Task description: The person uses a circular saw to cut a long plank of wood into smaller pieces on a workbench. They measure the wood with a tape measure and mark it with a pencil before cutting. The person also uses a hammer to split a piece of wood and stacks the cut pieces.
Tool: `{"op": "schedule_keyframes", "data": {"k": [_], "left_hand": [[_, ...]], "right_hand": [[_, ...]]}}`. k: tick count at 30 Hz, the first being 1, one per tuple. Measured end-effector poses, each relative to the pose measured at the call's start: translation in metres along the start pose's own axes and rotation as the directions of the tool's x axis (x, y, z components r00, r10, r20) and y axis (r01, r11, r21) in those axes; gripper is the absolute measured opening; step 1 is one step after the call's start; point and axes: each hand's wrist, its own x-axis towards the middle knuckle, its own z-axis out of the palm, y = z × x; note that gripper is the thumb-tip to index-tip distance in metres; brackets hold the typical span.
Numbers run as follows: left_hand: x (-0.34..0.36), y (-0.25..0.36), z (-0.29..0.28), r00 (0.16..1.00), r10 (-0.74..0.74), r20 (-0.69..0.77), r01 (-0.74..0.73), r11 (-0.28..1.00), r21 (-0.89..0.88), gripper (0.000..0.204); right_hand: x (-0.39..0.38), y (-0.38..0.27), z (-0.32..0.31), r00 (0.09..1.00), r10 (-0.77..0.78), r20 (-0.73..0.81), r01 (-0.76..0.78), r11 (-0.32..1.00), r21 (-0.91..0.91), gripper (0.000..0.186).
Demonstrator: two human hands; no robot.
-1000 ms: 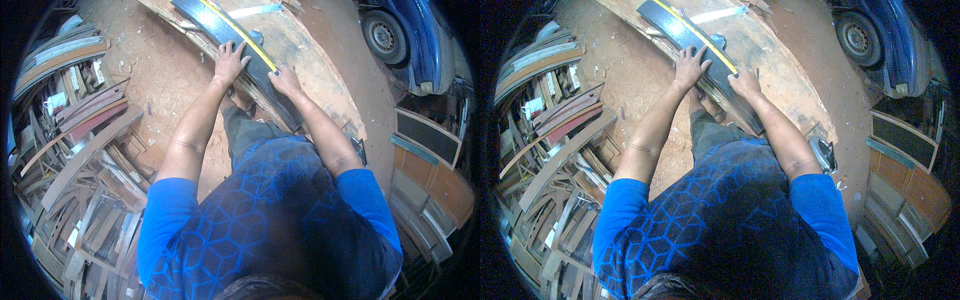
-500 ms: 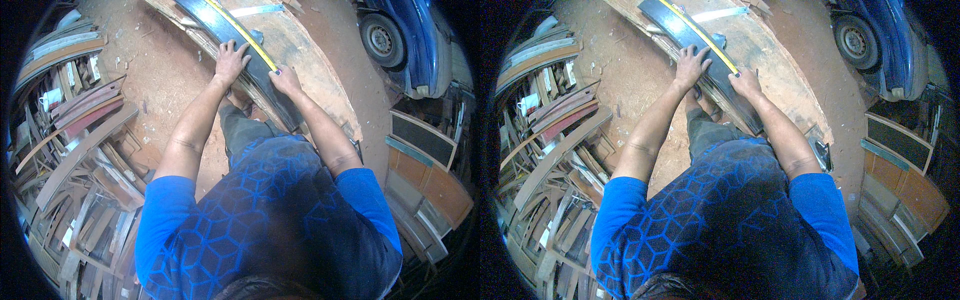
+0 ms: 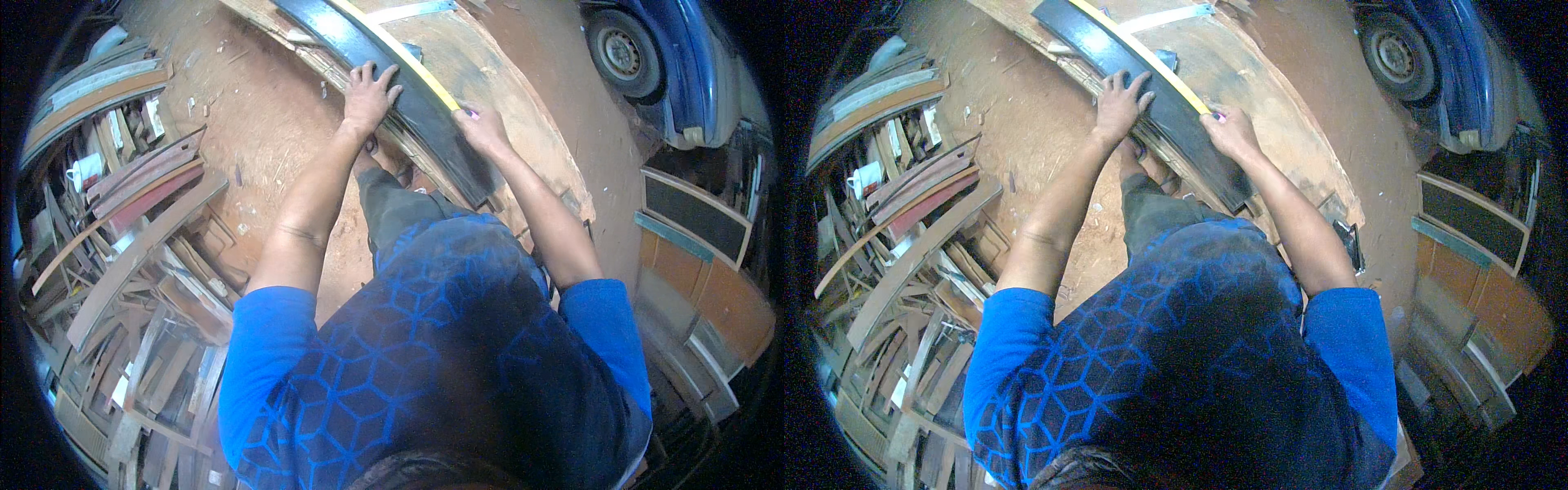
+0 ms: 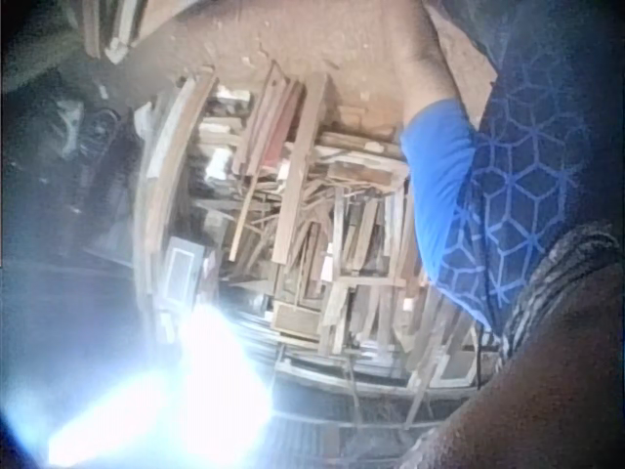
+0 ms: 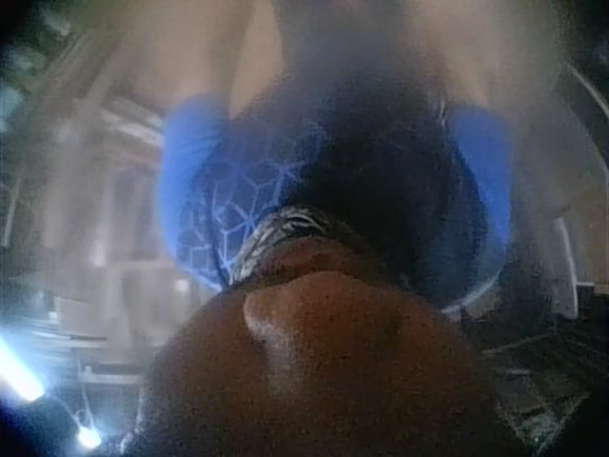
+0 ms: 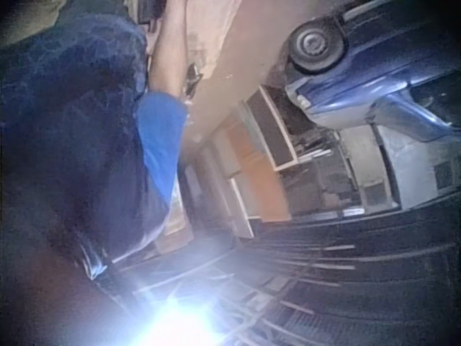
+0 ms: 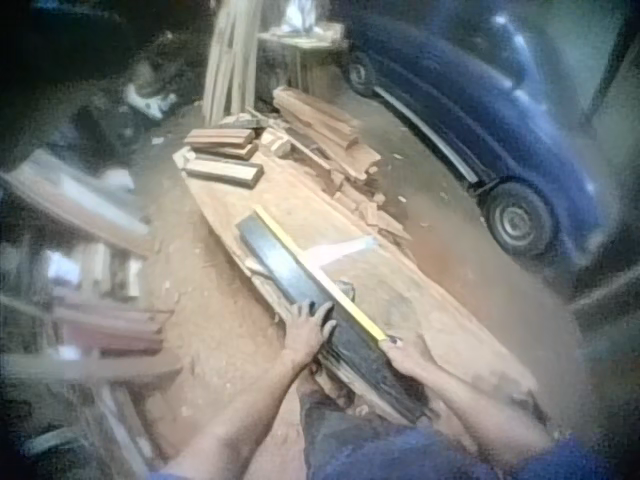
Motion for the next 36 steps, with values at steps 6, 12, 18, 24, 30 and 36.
{"op": "schedule_keyframes", "data": {"k": [6, 12, 18, 24, 30, 36], "left_hand": [[0.0, 0.0, 0.0, 1.0, -0.012, 0.018, 0.011, 1.0, 0.01, 0.05], [-0.001, 0.004, 0.0, 1.0, -0.006, 0.004, 0.006, 1.0, -0.004, 0.049], [0.001, 0.0, 0.007, 0.997, -0.028, 0.068, 0.025, 0.999, 0.036, 0.052], [0.002, 0.007, 0.002, 0.995, -0.024, 0.093, 0.02, 0.999, 0.043, 0.052], [0.003, 0.008, 0.001, 0.993, -0.028, 0.111, 0.023, 0.999, 0.046, 0.052], [0.002, 0.007, 0.003, 0.993, -0.043, 0.113, 0.037, 0.998, 0.049, 0.052]], "right_hand": [[-0.008, 0.024, -0.001, 0.995, -0.07, -0.077, 0.076, 0.994, 0.079, 0.042], [-0.128, 0.146, -0.034, 0.978, 0.204, -0.034, -0.202, 0.977, 0.067, 0.039], [-0.209, 0.221, -0.044, 0.987, 0.146, -0.061, -0.149, 0.988, -0.048, 0.039], [-0.208, 0.215, -0.048, 0.974, 0.223, -0.042, -0.222, 0.975, 0.023, 0.04], [-0.196, 0.228, -0.039, 0.979, 0.18, -0.093, -0.188, 0.979, -0.084, 0.042], [-0.155, 0.205, -0.03, 0.987, 0.151, -0.061, -0.158, 0.978, -0.134, 0.046]]}}
